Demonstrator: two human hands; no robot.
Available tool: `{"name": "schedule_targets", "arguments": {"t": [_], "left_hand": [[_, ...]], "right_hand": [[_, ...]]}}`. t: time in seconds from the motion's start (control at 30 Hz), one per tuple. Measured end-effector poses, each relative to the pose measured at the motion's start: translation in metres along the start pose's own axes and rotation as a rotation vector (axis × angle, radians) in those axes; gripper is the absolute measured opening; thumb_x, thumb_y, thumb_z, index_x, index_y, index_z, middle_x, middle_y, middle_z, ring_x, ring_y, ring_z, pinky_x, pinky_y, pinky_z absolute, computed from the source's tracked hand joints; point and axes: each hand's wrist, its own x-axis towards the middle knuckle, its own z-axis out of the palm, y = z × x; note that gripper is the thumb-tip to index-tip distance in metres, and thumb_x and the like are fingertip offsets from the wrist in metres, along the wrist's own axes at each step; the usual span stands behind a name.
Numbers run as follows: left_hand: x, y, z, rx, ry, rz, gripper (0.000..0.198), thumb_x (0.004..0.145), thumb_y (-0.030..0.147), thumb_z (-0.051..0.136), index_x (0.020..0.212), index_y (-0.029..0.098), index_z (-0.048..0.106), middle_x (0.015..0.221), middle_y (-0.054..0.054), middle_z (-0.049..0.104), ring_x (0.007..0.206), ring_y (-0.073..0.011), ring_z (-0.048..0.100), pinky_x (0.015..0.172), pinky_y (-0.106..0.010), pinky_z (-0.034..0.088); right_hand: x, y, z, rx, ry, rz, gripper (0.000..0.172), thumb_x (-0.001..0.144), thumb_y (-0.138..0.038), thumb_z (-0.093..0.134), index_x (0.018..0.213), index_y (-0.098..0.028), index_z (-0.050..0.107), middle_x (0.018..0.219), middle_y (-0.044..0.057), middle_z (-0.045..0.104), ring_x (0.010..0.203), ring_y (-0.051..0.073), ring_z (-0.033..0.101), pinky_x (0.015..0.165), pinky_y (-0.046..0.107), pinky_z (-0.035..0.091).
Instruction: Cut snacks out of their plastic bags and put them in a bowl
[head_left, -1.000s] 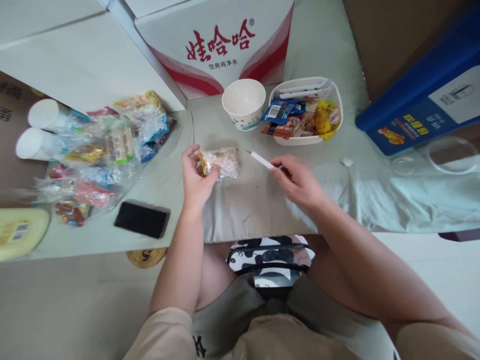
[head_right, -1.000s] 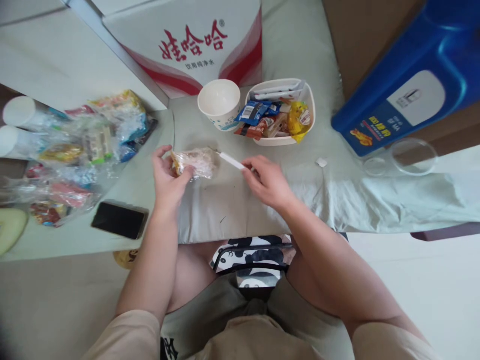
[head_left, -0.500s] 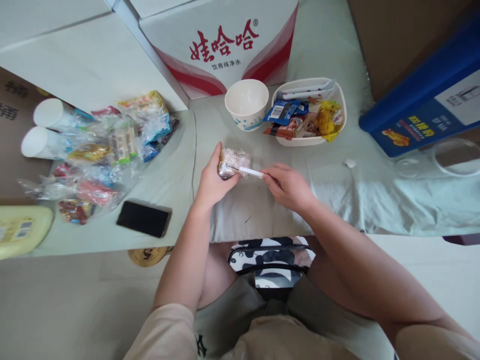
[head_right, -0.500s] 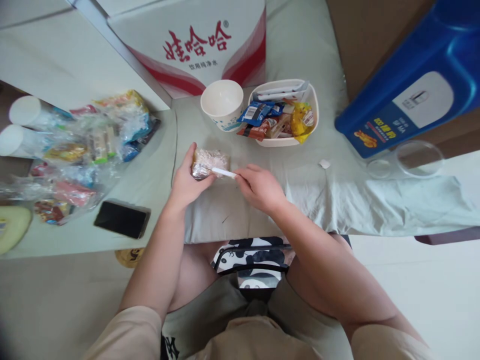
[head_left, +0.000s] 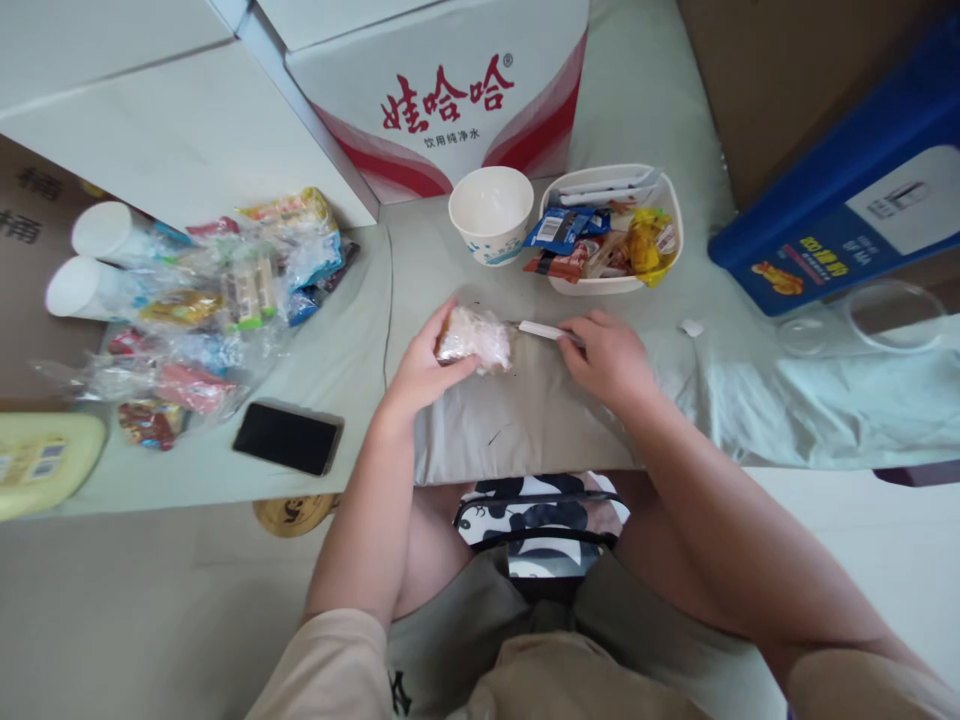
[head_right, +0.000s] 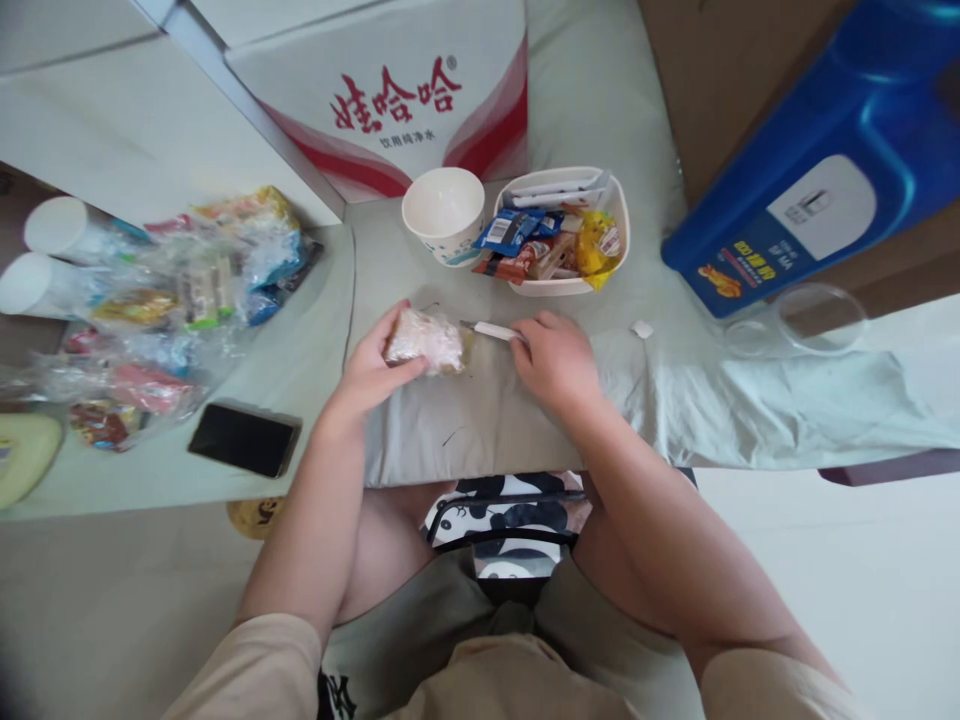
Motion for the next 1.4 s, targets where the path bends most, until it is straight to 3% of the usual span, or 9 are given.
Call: {"name": "schedule_targets", "arguments": {"t": [0.2,0.33,0.47,0.63,0.8,1.03,1.2,1.27,1.4], "left_hand": [[-0.002,0.006,0.003,0.165,-0.039,0.080,0.094,0.073,0.065,0.083,0.151,0.024,0.051,0.158,-0.018,0.046,0.147,-0.0365,0.047,0.122,-0.054,0.040],[-0.003,0.013,0.004,0.256,-0.050,0.132,0.081,0.074,0.057,0.085,0.143,0.024,0.058,0.153,-0.015,0.052,0.146,-0.0341,0.049,0.123,-0.052,0.038],[-0.002,0.019,0.007,0.249,0.025,0.150,0.050,0.083,0.047,0.077,0.126,0.023,0.067,0.139,-0.013,0.063,0.134,-0.0293,0.058,0.118,-0.047,0.044],[-0.003,0.024,0.009,0.098,0.035,0.004,0.039,0.087,0.047,0.071,0.115,0.020,0.070,0.113,-0.010,0.072,0.097,-0.0222,0.069,0.089,-0.036,0.057],[-0.006,0.030,0.011,0.015,0.048,-0.072,0.035,0.088,0.049,0.072,0.109,0.022,0.073,0.082,-0.003,0.068,0.069,-0.0161,0.061,0.063,-0.028,0.051],[-0.003,0.032,0.012,0.016,0.076,-0.078,0.033,0.084,0.048,0.074,0.102,0.021,0.072,0.088,-0.004,0.072,0.073,-0.0162,0.064,0.066,-0.028,0.053],[0.000,0.033,0.015,-0.256,0.164,-0.207,0.028,0.083,0.048,0.071,0.096,0.024,0.063,0.095,-0.004,0.076,0.078,-0.0201,0.072,0.066,-0.032,0.057],[0.000,0.034,0.014,-0.346,0.191,-0.247,0.027,0.081,0.044,0.070,0.096,0.025,0.059,0.089,-0.003,0.075,0.076,-0.0214,0.073,0.063,-0.033,0.057],[0.003,0.031,0.009,-0.394,0.301,-0.255,0.026,0.077,0.038,0.069,0.095,0.026,0.056,0.083,-0.001,0.072,0.072,-0.0199,0.072,0.061,-0.031,0.056]], "right_hand": [[0.002,-0.002,0.005,0.112,-0.018,-0.074,0.032,0.094,-0.028,0.049,0.109,-0.018,0.076,0.101,0.015,0.072,0.101,0.033,0.064,0.087,0.043,0.049],[0.001,-0.003,0.006,0.167,-0.020,-0.125,0.032,0.094,-0.029,0.048,0.107,-0.019,0.076,0.099,0.014,0.072,0.098,0.031,0.063,0.087,0.043,0.048],[0.000,-0.004,0.006,0.215,-0.013,-0.125,0.030,0.093,-0.028,0.049,0.105,-0.019,0.075,0.100,0.014,0.071,0.098,0.030,0.064,0.087,0.042,0.048],[0.000,-0.006,0.007,0.274,-0.036,-0.153,0.027,0.093,-0.029,0.051,0.104,-0.020,0.074,0.099,0.013,0.072,0.097,0.029,0.064,0.087,0.041,0.049],[-0.001,-0.007,0.009,0.288,-0.034,-0.154,0.025,0.093,-0.028,0.052,0.102,-0.020,0.074,0.099,0.012,0.073,0.096,0.028,0.065,0.088,0.041,0.049],[-0.001,-0.006,0.008,0.294,-0.039,-0.159,0.027,0.093,-0.029,0.052,0.105,-0.019,0.075,0.099,0.013,0.073,0.097,0.029,0.065,0.089,0.042,0.049],[0.000,-0.008,0.011,0.329,-0.102,-0.392,0.041,0.086,-0.040,0.071,0.124,-0.025,0.071,0.130,0.012,0.072,0.129,0.035,0.058,0.112,0.054,0.038],[0.001,-0.009,0.012,0.327,-0.114,-0.420,0.038,0.086,-0.036,0.071,0.122,-0.025,0.071,0.120,0.011,0.075,0.126,0.035,0.059,0.111,0.054,0.037],[0.004,-0.011,0.008,0.355,-0.090,-0.373,0.019,0.089,-0.025,0.058,0.099,-0.022,0.075,0.084,0.008,0.071,0.089,0.026,0.065,0.088,0.042,0.046]]}}
